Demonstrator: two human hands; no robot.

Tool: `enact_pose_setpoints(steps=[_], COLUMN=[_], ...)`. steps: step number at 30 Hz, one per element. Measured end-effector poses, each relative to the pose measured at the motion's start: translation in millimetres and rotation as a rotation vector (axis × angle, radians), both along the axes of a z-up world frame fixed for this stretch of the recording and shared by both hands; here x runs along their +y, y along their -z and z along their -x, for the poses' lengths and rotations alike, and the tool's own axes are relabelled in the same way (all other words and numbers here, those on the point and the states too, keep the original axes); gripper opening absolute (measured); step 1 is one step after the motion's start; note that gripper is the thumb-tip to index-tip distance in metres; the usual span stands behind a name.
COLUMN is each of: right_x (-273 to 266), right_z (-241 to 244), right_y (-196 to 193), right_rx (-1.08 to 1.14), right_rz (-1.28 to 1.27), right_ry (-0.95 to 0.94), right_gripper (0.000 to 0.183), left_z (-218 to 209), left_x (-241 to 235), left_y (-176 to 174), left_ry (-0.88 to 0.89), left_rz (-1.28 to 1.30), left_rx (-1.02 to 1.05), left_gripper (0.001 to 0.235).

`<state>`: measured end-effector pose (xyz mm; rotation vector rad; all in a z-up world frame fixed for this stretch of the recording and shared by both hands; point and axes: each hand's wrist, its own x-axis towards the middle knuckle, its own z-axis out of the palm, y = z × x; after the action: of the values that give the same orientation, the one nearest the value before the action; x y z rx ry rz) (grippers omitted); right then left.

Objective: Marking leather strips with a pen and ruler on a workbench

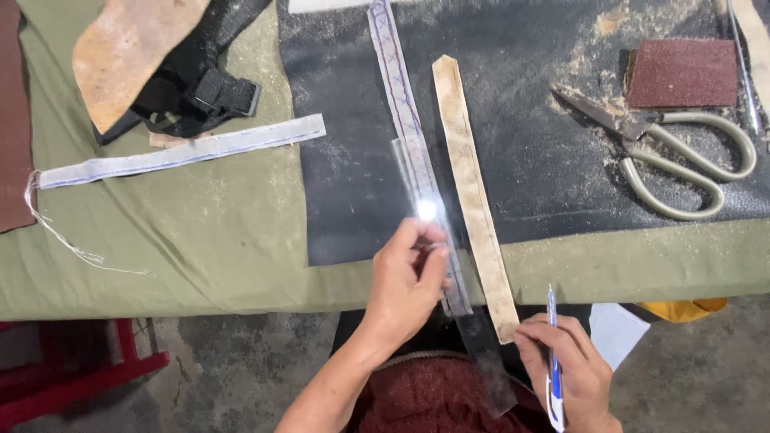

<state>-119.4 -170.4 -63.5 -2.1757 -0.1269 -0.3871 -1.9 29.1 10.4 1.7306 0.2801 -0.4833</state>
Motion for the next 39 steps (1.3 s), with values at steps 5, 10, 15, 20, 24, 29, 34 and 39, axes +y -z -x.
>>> enact_pose_setpoints(steps=[5,10,15,20,24,29,34,39], right_x=[26.7,44.6,43.0,36.1,26.7,12.6,9.2,12.2], right_z=[-1.9,-30.5,-61.3,-66.1,-60.7,-60.2,-71.1,-84.6], right_y=[-10.9,-13.8,-3.1,-1.8,-2.4,-3.0,-18.4,-30.9], right_rx=[0.153,-0.01,-0.03,0.005,0.133,0.201,0.143,0.226], right_rz=[-0.077,0.081,0.128,0.064,-0.111,-0.233,-0.107,-0.058], right_ry=[0.213,0.243,0.133,0.072,0.117,0.105,0.106,0.096], right_gripper=[0.011,0.016,0.014,0.016,0.01,0.033,0.041,0.027], left_z=[0.9,-2.3,-6.5,-14.7,-19.0,-28.5,-34.2,-37.3], left_x=[21.8,36.7,37.9,28.1,16.3,2.4,-4.5,-8.9], left_y=[-5.4,-6.6,5.6,6.0,6.1,0.9,5.5,13.2], left_ry=[-0.113,-0.175,-0.168,-0.154,-0.058,0.01,0.092,0.107], left_rz=[-0.051,-0.049,0.034,0.12,0.128,0.053,-0.016,-0.042], left_rx=[-0.042,-0.058,-0.089,0.007,0.032,0.025,0.049,0.044], left_gripper=[0.004,0.003,0.005,0.017,0.028,0.022,0.016,0.016])
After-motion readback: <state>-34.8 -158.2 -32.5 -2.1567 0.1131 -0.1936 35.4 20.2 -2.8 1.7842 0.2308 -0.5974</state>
